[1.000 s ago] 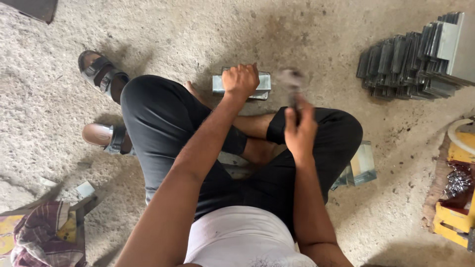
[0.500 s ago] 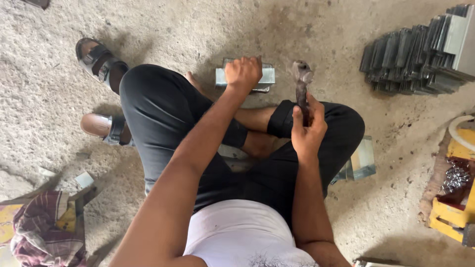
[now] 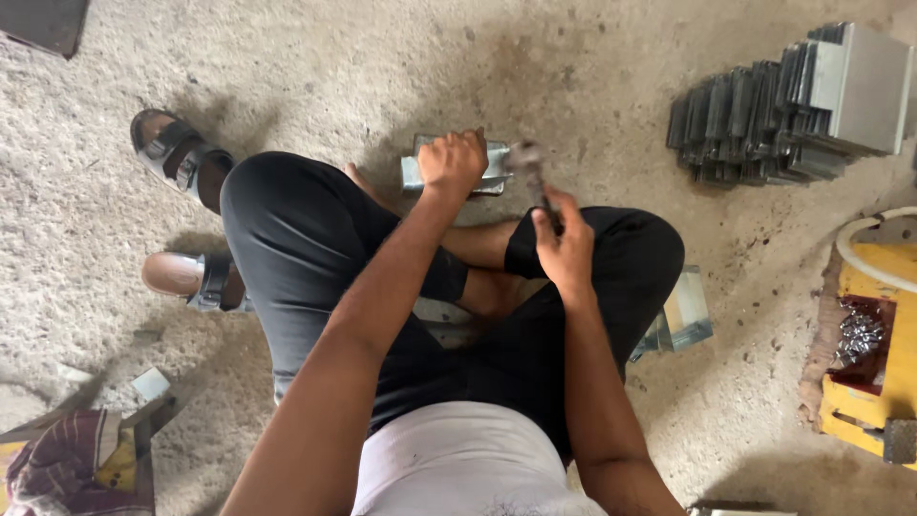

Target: The person sits on the floor and uses a hammer to strike a small metal piece placed on a larger metal block. They repeatedly hit the metal piece, occasionally adjusting its position with their left hand, and then toss the finished piece aside to pick up another one from a nearby pile.

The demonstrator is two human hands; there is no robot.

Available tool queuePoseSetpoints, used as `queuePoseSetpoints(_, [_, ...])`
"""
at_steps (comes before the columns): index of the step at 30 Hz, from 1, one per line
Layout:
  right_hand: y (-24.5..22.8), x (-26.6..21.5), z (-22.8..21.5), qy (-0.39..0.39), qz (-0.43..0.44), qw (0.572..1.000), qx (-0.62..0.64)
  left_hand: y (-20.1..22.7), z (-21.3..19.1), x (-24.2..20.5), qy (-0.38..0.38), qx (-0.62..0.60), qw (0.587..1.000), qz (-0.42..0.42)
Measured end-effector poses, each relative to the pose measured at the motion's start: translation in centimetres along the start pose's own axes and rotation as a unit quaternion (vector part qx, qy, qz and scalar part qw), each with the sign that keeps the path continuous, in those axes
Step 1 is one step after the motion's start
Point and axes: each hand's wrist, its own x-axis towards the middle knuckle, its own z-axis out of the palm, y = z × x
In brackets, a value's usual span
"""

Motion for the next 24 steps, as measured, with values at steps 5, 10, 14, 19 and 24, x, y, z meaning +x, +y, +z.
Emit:
queuePoseSetpoints(5, [0.1,-0.1,0.9,0.04,0.124,0.989,0.071,-0.2,-0.5,0.2,0.066,-0.002,0.998,0.013])
queuePoseSetpoints(10, [0.6,1.9,0.8,0.046,-0.028,0.998,-0.026,0.5,-1.3,0.1,-0.065,-0.018,0.997,-0.024])
queuePoseSetpoints(14, [0.7,3.2,0.7,-0.01,0.05,0.999,-0.01,0.1,-1.9,0.7,-0.06,-0.014,0.998,-0.025])
queuePoseSetpoints(19, [-0.1,-0.1,1.2,0.005,0.175,0.966,0.19,0.2,-0.9,-0.7,-0.05,-0.015,0.999,-0.013])
queuePoseSetpoints(24, [-0.7,1.6,0.8,-0.031,0.264,0.945,0.19,0.3,-0.9,0.9,0.0,-0.009,1.0,0.001])
